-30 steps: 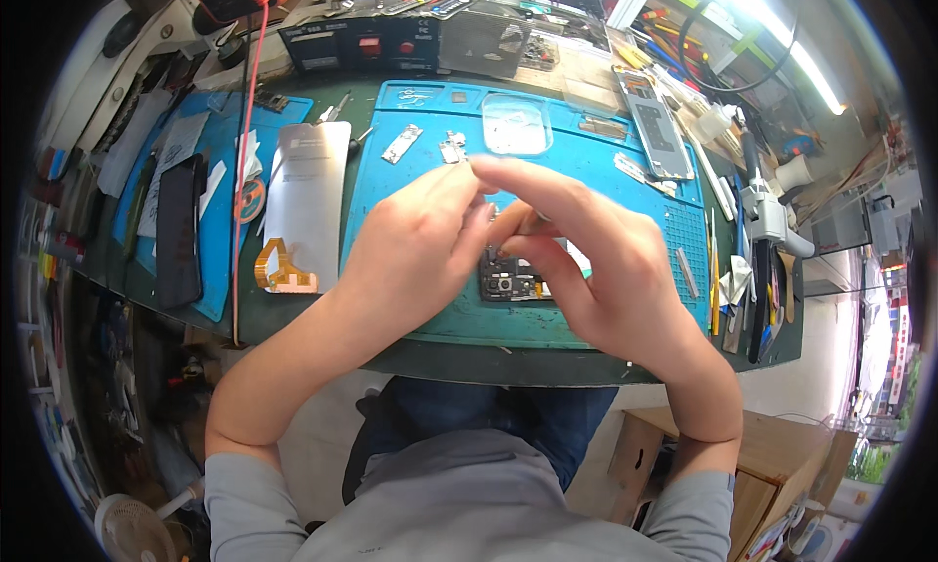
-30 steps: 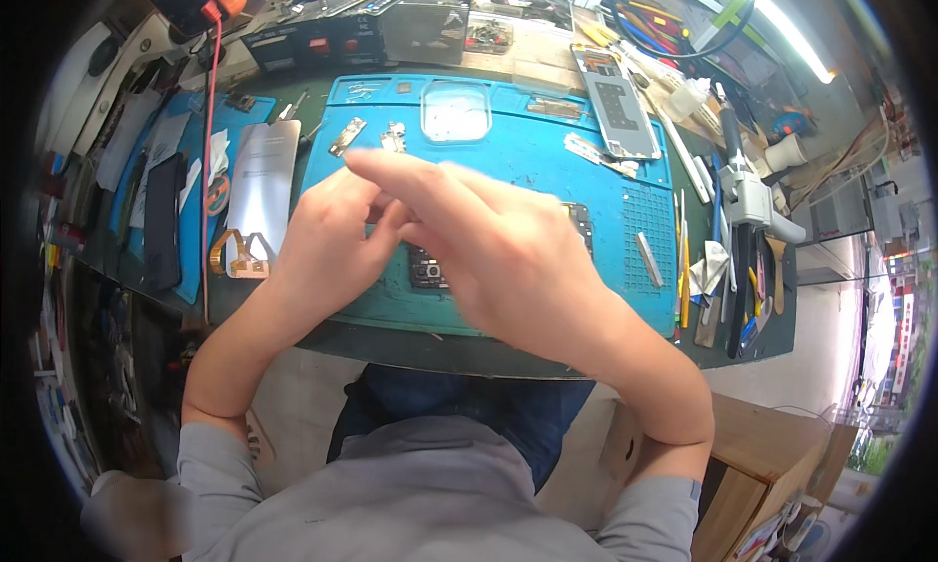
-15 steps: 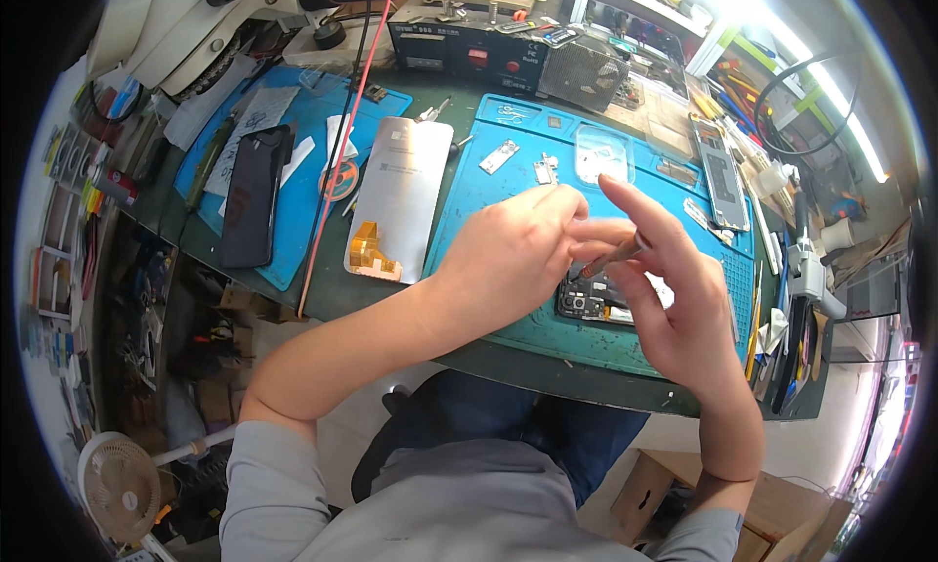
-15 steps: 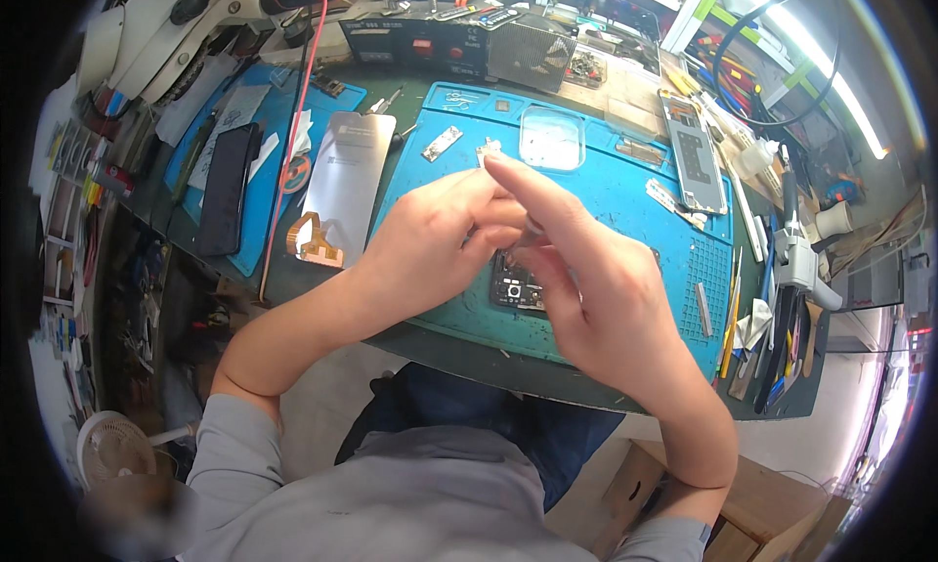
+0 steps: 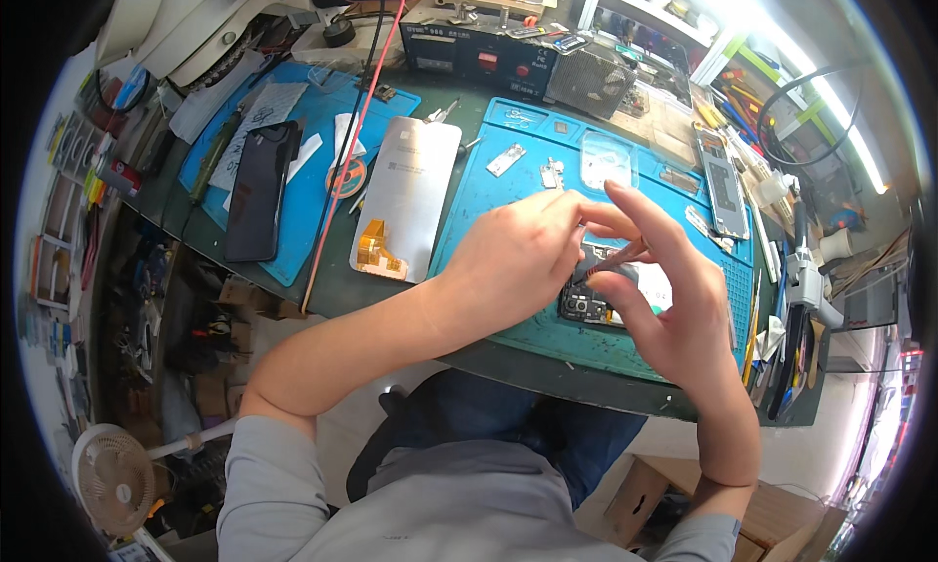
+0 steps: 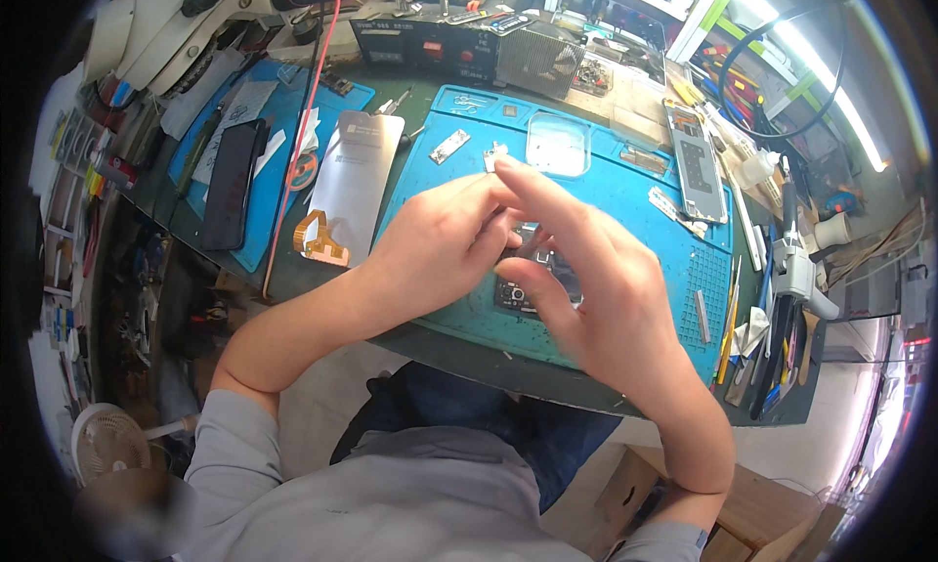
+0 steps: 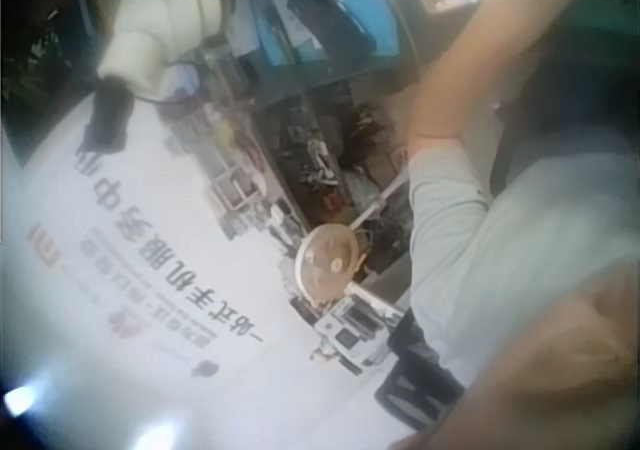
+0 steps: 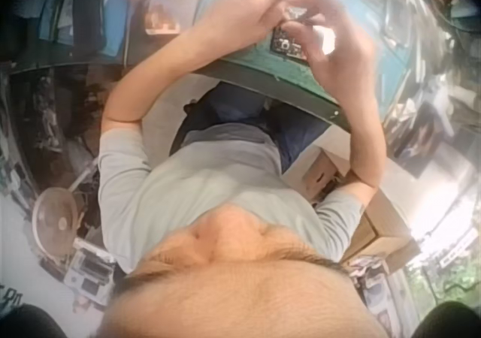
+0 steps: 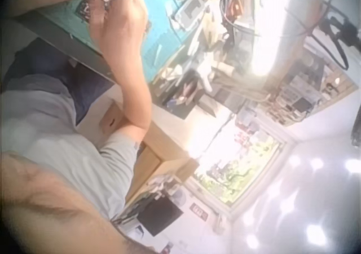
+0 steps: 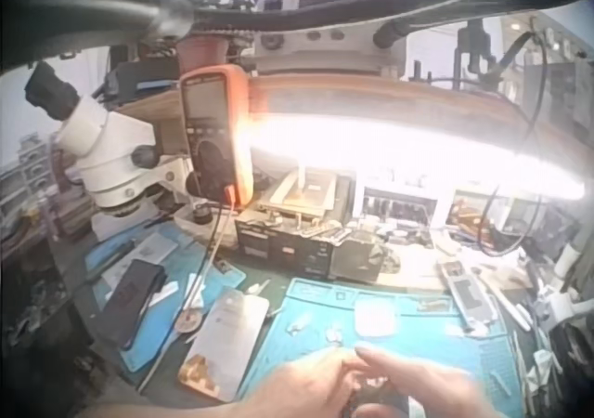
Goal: The person disassembles a smartphone, removes the battery and internal components, then reassembles the device by reconnecting cables and securing the back cover. The person uses a screwdriver and tweezers to handle small parts and screws.
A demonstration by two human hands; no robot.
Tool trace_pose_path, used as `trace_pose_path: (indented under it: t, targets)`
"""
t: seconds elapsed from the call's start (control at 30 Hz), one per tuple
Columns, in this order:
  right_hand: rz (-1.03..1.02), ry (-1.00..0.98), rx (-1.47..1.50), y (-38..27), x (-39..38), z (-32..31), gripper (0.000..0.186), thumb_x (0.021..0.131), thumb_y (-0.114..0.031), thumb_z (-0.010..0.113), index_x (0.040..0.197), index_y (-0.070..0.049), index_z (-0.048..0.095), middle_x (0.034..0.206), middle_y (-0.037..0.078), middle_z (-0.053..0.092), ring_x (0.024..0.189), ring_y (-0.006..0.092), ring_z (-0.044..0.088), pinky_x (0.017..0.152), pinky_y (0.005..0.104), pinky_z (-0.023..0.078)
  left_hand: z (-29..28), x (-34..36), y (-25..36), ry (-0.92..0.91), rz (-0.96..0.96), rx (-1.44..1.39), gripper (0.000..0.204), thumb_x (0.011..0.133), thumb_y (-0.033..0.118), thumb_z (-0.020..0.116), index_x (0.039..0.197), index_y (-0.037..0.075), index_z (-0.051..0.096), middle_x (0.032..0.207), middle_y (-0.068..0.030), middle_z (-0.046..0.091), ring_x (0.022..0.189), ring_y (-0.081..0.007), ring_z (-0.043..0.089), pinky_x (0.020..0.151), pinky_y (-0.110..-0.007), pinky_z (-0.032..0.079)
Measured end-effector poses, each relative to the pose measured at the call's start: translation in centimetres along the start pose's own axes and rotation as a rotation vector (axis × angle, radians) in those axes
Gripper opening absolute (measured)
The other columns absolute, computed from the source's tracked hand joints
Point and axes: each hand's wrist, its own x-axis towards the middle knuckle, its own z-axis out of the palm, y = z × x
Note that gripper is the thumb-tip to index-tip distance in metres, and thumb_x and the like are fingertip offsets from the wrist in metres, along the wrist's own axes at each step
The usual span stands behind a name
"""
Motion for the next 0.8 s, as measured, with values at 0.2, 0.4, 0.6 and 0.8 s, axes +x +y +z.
trace_pose_path:
  t: [0.2, 0.4, 0.6, 0.8]
  targets:
    - [-0.102, -0.009, -0.176, 0.9, -0.3, -0.7, 0.063, 0.087, 0.006, 0.079, 0.147, -0.006, 0.063, 0.119, 0.015, 0.076, 0.087, 0.0217, 0.076, 0.078, 0.0317, 0.063, -0.1, 0.0, 0.2, 0.008, -0.002, -0.02, 0.013, 0.099, 0.005, 0.065, 0.111, -0.001, 0.066, 0.099, -0.0173, 0.072, 0.087, -0.0366, 0.072, 0.075, -0.044, 0.057]
    - [-0.134, -0.039, -0.173, 1.5, -0.4, -0.6, 0.063, 0.093, -0.002, 0.08, 0.151, -0.001, 0.056, 0.124, 0.018, 0.076, 0.1, 0.0211, 0.078, 0.079, 0.0307, 0.063, -0.1, 0.2, 0.1, 0.01, 0.015, -0.031, 0.01, 0.099, 0.008, 0.061, 0.107, 0.002, 0.062, 0.093, -0.0191, 0.069, 0.084, -0.0402, 0.07, 0.073, -0.049, 0.057]
    - [-0.002, -0.026, 0.037, 0.7, -0.4, -0.1, 0.069, 0.087, 0.004, 0.081, 0.151, -0.007, 0.06, 0.123, 0.015, 0.076, 0.089, 0.0232, 0.076, 0.075, 0.033, 0.063, 0.2, 0.0, -0.4, 0.027, 0.04, -0.005, 0.009, 0.1, 0.009, 0.06, 0.106, 0.002, 0.061, 0.092, -0.0192, 0.069, 0.084, -0.0403, 0.07, 0.072, -0.049, 0.057]
    - [-0.103, 0.005, -0.083, 0.8, -0.3, 0.0, 0.067, 0.087, 0.002, 0.082, 0.15, -0.008, 0.061, 0.112, 0.015, 0.078, 0.083, 0.024, 0.077, 0.075, 0.0329, 0.062, -0.1, 0.0, 0.0, -0.017, -0.005, 0.002, 0.012, 0.099, 0.004, 0.064, 0.11, -0.001, 0.067, 0.1, -0.0177, 0.072, 0.087, -0.0364, 0.072, 0.075, -0.045, 0.057]
